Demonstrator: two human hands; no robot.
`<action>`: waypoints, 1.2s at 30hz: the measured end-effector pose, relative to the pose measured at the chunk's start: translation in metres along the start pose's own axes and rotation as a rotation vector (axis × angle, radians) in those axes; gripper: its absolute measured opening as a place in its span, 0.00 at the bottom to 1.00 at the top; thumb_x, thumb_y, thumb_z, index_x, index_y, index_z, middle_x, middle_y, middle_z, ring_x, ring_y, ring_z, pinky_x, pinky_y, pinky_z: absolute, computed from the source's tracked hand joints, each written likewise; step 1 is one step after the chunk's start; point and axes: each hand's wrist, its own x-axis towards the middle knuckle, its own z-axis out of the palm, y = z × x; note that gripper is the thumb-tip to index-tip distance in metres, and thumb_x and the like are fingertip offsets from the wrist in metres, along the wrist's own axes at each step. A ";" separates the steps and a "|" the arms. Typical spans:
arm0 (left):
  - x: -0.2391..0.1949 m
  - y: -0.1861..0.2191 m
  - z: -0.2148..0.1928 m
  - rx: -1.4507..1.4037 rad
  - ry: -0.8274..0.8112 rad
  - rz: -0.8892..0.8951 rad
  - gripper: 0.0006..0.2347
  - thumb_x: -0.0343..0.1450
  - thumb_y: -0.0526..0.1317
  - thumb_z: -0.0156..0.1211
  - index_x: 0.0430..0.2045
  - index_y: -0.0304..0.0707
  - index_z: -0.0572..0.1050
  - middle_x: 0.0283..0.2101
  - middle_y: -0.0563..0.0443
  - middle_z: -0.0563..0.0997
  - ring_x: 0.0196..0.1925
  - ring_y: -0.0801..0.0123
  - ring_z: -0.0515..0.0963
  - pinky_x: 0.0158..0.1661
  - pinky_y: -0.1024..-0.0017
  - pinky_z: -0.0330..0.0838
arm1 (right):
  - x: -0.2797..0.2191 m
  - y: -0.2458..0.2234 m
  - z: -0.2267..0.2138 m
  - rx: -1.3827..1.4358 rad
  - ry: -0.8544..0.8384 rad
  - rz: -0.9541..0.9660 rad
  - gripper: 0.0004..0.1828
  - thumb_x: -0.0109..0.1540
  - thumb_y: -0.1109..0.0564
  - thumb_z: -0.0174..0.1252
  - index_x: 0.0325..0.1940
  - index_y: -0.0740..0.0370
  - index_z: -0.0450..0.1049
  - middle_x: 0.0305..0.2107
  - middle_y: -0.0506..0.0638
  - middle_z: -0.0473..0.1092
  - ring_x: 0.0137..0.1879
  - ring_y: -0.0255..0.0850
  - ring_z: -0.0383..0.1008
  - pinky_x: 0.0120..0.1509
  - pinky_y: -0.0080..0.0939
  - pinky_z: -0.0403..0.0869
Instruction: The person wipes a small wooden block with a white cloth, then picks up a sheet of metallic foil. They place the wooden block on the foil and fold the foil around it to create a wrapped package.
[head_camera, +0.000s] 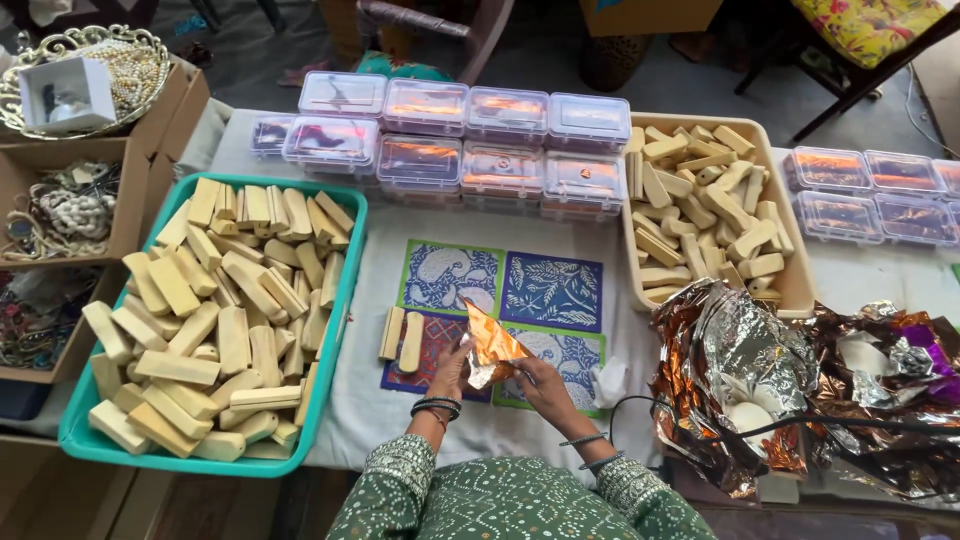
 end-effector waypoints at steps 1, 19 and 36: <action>0.010 -0.008 -0.007 0.037 0.012 0.033 0.24 0.65 0.41 0.71 0.56 0.40 0.75 0.47 0.49 0.81 0.44 0.64 0.82 0.42 0.63 0.78 | -0.001 0.000 0.002 0.016 -0.012 0.013 0.10 0.64 0.56 0.56 0.47 0.62 0.76 0.41 0.58 0.76 0.48 0.55 0.76 0.52 0.52 0.72; 0.000 -0.029 -0.030 0.769 0.162 0.458 0.26 0.59 0.26 0.67 0.54 0.37 0.75 0.46 0.47 0.86 0.47 0.68 0.84 0.48 0.70 0.76 | 0.032 0.025 0.013 0.019 -0.035 0.095 0.26 0.69 0.51 0.49 0.70 0.62 0.64 0.63 0.63 0.66 0.66 0.59 0.68 0.67 0.51 0.67; -0.026 -0.023 -0.024 1.068 0.211 0.583 0.21 0.57 0.31 0.72 0.44 0.35 0.75 0.40 0.36 0.84 0.46 0.44 0.83 0.45 0.56 0.76 | 0.057 -0.018 0.022 -0.125 -0.018 0.324 0.16 0.63 0.51 0.63 0.50 0.62 0.71 0.43 0.57 0.75 0.50 0.52 0.79 0.54 0.49 0.76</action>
